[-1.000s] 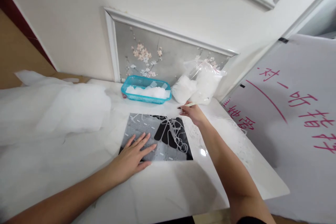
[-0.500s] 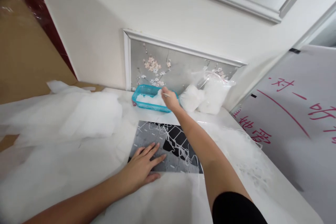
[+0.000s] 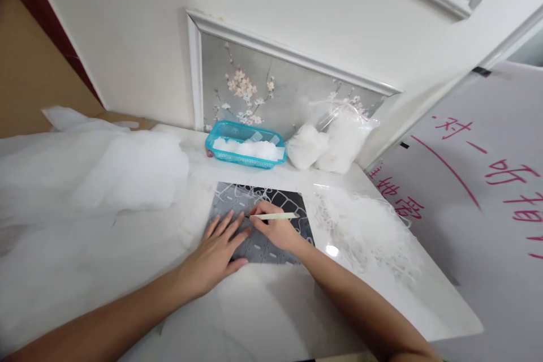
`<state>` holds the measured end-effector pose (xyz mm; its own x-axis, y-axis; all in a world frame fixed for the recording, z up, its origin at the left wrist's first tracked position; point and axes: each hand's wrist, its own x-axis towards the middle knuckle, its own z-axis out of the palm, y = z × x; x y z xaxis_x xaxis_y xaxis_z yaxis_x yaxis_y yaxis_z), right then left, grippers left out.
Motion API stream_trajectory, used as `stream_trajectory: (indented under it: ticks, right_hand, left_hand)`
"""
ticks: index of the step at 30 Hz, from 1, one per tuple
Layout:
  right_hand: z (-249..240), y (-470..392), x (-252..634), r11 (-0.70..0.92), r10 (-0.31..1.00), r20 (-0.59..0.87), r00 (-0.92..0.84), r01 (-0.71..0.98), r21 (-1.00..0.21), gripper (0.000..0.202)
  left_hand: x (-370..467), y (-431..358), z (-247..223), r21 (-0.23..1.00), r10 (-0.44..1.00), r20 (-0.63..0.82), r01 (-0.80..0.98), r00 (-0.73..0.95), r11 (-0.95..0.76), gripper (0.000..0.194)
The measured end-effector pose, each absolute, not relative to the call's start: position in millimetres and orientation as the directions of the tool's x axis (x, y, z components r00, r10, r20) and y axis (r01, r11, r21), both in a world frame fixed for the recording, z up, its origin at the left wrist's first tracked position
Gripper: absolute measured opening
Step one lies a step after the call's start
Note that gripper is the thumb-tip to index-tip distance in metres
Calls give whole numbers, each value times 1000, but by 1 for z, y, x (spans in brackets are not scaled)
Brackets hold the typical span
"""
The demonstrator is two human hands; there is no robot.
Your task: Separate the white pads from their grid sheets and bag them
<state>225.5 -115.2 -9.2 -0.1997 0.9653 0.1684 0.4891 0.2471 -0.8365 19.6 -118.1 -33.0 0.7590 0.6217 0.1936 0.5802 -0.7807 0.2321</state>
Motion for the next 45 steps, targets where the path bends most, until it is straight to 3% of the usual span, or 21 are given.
stream_trajectory:
  ticks: [11,17,19,23,25,26,28,31,32,34,38,41,43,45]
  right_hand:
    - [-6,-124,237,334,934,233,-271,427,-840,20]
    - [-8,-124,238,347,934,248,-259,485,-803,13]
    - [-11,-126,234,392,919,289,-268,550,-738,12]
    - [-21,-133,223,583,808,391,-440,693,-424,9]
    - [-23,-131,224,592,798,384,-465,725,-351,12]
    - [-22,-127,227,550,827,377,-417,740,-388,14]
    - [-16,-112,241,370,920,337,-199,722,-584,13]
    - [-3,-80,273,19,958,126,257,380,-925,19]
    - [0,-69,283,-28,937,60,343,248,-968,21]
    - [5,-50,297,-47,910,22,414,156,-987,21]
    - [7,-38,298,9,886,101,453,202,-979,20]
    - [7,-51,275,97,891,269,366,426,-900,20]
    - [7,-66,253,208,920,367,137,623,-754,16]
    - [4,-83,232,328,928,355,-109,688,-647,13]
  left_hand:
    - [16,-117,-32,113,593,142,582,793,-805,63]
    - [15,-115,-32,128,592,129,579,795,-805,64]
    - [15,-116,-30,142,610,110,595,785,-791,66]
    - [14,-119,-27,195,674,95,650,732,-734,68]
    - [14,-120,-27,214,693,86,666,716,-715,67]
    - [14,-121,-27,219,697,81,669,713,-710,66]
    - [15,-121,-26,226,700,66,673,711,-705,64]
    - [15,-121,-20,243,698,12,675,716,-696,63]
    - [15,-120,-18,247,696,-12,677,718,-694,64]
    - [15,-120,-13,250,689,-48,677,723,-692,66]
    - [13,-119,-10,251,691,-35,676,722,-693,79]
    - [11,-117,-13,233,714,38,688,699,-687,77]
    - [10,-115,-16,211,726,69,702,684,-680,71]
    - [9,-113,-20,187,728,86,707,680,-682,68]
